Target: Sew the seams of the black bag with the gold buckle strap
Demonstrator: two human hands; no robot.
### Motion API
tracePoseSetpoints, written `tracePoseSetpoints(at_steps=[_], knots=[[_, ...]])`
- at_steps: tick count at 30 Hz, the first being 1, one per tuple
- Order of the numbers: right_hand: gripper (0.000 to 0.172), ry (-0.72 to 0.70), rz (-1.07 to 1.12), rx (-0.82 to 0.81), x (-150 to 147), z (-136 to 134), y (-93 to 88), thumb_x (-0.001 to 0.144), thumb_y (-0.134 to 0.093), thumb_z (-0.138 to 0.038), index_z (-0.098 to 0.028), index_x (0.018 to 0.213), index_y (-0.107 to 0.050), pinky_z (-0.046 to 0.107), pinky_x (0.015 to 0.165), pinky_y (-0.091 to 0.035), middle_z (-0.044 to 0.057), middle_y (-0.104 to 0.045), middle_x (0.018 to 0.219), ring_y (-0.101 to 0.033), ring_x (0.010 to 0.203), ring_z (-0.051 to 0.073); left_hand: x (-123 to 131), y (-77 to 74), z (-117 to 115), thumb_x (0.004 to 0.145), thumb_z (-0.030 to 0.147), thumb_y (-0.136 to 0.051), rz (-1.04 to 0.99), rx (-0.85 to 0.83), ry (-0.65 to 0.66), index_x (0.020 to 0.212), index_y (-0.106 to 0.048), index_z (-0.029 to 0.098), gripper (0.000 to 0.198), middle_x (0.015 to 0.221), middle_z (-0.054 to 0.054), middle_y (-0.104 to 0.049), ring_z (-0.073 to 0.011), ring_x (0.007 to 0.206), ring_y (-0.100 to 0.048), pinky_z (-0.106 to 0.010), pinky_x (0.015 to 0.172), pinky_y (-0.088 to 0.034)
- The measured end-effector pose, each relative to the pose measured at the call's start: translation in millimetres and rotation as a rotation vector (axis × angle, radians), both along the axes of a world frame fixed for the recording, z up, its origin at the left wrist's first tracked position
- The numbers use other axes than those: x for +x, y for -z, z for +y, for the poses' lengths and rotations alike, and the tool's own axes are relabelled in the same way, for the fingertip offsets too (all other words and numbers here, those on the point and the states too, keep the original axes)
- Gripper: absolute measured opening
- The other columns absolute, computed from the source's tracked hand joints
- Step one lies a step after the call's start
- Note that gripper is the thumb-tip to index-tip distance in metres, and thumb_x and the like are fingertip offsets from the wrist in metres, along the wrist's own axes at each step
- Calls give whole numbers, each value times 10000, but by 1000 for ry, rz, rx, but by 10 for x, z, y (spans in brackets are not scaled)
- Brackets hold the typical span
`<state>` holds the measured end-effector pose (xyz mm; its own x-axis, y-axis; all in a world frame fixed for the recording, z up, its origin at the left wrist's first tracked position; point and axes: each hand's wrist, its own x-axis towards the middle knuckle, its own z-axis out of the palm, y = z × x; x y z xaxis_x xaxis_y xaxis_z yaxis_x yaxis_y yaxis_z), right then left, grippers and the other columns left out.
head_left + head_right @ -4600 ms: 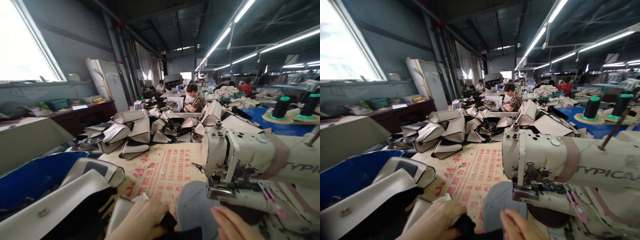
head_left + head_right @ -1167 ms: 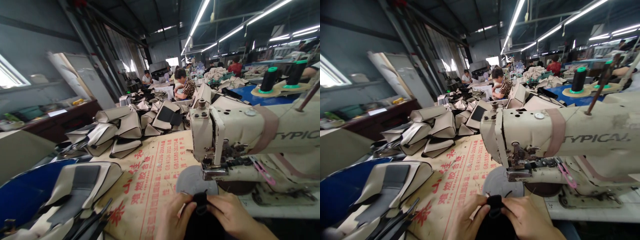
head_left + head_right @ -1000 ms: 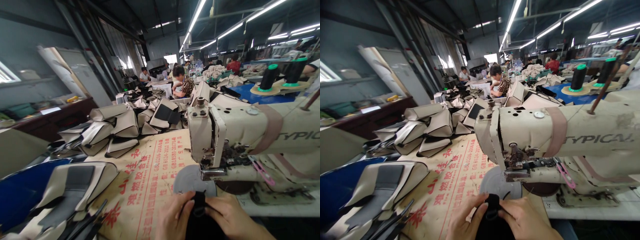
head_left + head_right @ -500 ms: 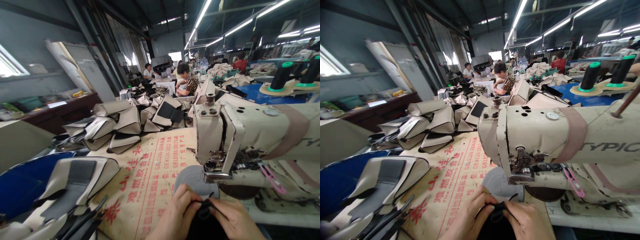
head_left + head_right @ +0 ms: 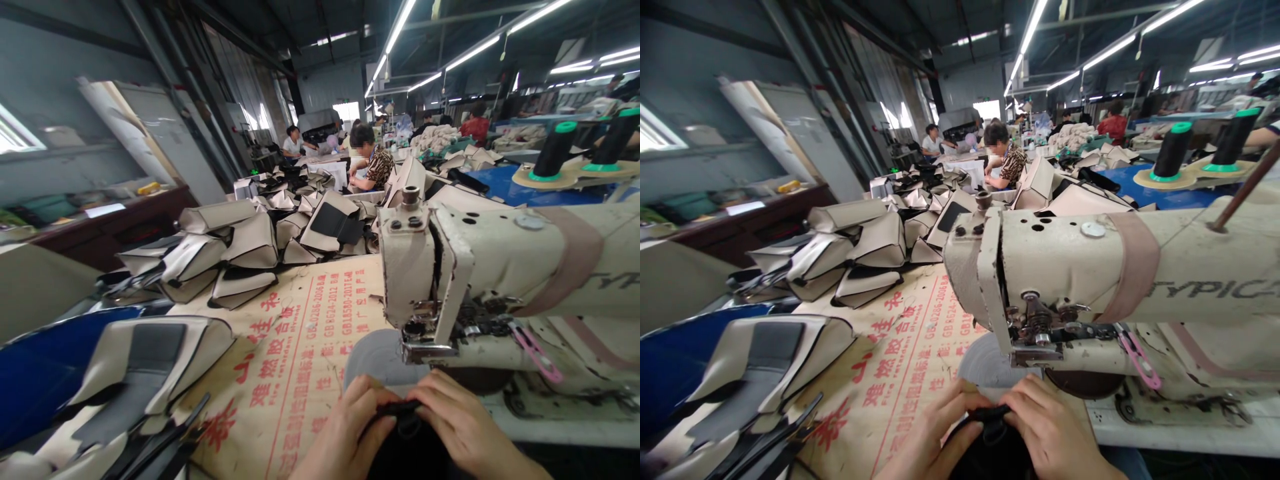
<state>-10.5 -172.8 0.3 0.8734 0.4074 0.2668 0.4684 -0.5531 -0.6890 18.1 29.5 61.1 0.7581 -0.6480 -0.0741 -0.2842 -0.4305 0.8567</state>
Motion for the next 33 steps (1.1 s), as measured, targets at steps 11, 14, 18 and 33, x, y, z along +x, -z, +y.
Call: tracePoseSetpoints(at_steps=[11, 14, 18, 33], knots=[[244, -31, 102, 165, 80, -18, -71, 956, -304, -308, -241, 1125, -467, 291, 882, -400, 46, -515, 1035, -485, 994, 152, 5, 113, -161, 873, 265, -444, -67, -95, -216, 828, -565, 182, 153, 854, -29, -577, -144, 827, -534, -259, 764, -410], [227, -28, 147, 217, 101, -7, -118, 952, -314, -333, -222, 1027, -498, 279, 861, -404, 39, -518, 992, -497, 962, 149, 32, 105, -213, 870, 259, -444, -80, -98, -212, 821, -563, 179, 151, 858, -28, -576, -145, 832, -532, -262, 772, -410], [261, 81, 165, 253, 107, -29, -124, 947, -323, -346, -189, 890, -523, 269, 815, -397, 32, -526, 892, -515, 891, 154, 41, 57, -232, 868, 266, -452, -71, -91, -201, 861, -594, 196, 158, 889, -17, -591, -136, 858, -534, -253, 801, -416], [350, 325, 178, 335, 73, -19, 21, 903, -383, -439, -171, 907, -608, 287, 828, -426, 79, -621, 941, -560, 940, 208, 142, 360, -266, 881, 473, -346, -217, -1, -490, 763, -584, 155, 414, 713, -23, -619, -161, 701, -566, -268, 649, -436]])
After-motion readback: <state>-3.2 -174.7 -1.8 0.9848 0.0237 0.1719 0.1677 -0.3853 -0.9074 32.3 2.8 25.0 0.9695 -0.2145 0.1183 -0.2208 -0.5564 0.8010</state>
